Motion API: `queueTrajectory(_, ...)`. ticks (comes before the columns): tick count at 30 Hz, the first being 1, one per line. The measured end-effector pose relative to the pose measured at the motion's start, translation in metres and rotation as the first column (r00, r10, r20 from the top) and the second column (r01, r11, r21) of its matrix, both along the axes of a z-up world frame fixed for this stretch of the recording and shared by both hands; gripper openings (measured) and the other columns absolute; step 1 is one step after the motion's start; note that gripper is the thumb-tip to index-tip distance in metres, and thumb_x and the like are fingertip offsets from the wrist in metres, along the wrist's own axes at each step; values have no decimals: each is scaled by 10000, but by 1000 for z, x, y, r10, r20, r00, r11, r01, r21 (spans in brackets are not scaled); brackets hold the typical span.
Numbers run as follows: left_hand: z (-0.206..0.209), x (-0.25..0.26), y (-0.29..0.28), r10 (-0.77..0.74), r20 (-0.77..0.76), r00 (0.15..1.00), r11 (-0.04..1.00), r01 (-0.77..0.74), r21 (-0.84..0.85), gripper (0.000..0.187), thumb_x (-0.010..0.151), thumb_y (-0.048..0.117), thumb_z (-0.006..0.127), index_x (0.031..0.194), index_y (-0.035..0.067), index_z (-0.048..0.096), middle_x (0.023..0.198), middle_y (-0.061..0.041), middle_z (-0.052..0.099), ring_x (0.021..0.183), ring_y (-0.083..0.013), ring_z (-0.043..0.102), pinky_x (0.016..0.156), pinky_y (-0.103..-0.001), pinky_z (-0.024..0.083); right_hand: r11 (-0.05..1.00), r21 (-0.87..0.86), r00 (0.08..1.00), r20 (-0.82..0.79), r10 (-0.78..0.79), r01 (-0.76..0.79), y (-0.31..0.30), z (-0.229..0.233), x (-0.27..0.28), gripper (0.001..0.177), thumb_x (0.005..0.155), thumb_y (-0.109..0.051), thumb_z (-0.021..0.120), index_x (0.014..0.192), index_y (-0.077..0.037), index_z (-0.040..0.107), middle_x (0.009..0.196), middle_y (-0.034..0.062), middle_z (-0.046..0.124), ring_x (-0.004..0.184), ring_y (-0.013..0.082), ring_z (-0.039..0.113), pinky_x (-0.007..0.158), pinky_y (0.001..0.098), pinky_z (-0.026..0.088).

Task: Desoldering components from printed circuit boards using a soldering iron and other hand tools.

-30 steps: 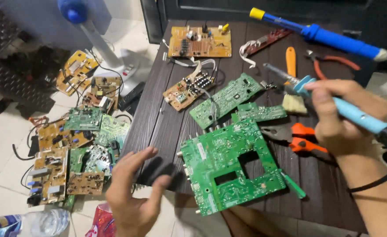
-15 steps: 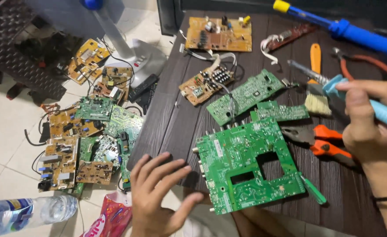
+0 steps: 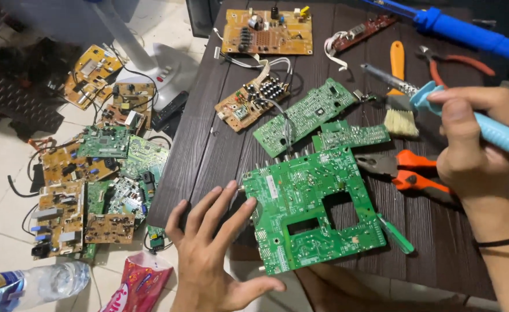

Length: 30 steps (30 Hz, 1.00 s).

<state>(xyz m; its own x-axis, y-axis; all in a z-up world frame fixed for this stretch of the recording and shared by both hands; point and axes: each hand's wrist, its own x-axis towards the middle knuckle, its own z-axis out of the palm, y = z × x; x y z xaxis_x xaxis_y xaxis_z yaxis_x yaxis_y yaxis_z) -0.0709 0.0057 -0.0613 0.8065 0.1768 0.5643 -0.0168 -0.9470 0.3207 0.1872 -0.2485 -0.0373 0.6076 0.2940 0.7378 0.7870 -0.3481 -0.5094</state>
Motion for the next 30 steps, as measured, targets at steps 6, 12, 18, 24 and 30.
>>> queueTrajectory(6, 1, 0, -4, 20, -2, 1000, 999, -20, -26, 895, 759, 850, 476, 1404, 244, 610, 1516, -46, 570, 1417, -242, 515, 1190, -484, 191, 996, -85, 1000, 7, -12, 13, 5, 17, -11, 302, 1249, -83, 573, 1200, 150, 759, 897, 188, 637, 815, 246, 586, 814, 349, 438)
queueTrajectory(12, -4, 3, -4, 64, 55, 996, 997, -66, 33, 866, 775, 860, 421, 1363, 269, 652, 1465, 3, 616, 1365, -199, 554, 1167, -444, 219, 996, -80, 977, 213, -14, 32, 9, 20, -4, 295, 1150, -84, 594, 1042, 105, 793, 928, 201, 730, 731, 254, 600, 686, 338, 393)
queueTrajectory(18, -10, 10, -9, 168, 62, 984, 981, -173, 85, 866, 761, 890, 383, 1352, 324, 668, 1437, 56, 638, 1342, -160, 559, 1135, -395, 225, 1000, 9, 990, 140, -24, 23, 15, 24, -5, 188, 1066, -70, 614, 1025, 42, 758, 968, 166, 748, 742, 213, 654, 669, 282, 445)
queueTrajectory(24, -15, 19, -4, 238, 153, 959, 930, -270, 248, 802, 897, 831, 224, 1341, 336, 673, 1380, 101, 661, 1255, -123, 588, 1087, -374, 293, 999, 31, 980, 199, 4, -11, 20, 28, -2, 185, 1038, -73, 601, 992, 36, 743, 902, 137, 737, 633, 177, 609, 589, 271, 420)
queueTrajectory(30, -11, 25, 4, 215, 83, 973, 921, -230, 315, 773, 785, 838, 487, 1387, 376, 633, 1392, 131, 650, 1212, -134, 598, 1063, -393, 328, 988, 127, 985, 137, -102, 85, 19, 25, -8, 204, 1049, -88, 583, 1010, 36, 740, 922, 122, 742, 679, 176, 632, 627, 268, 442)
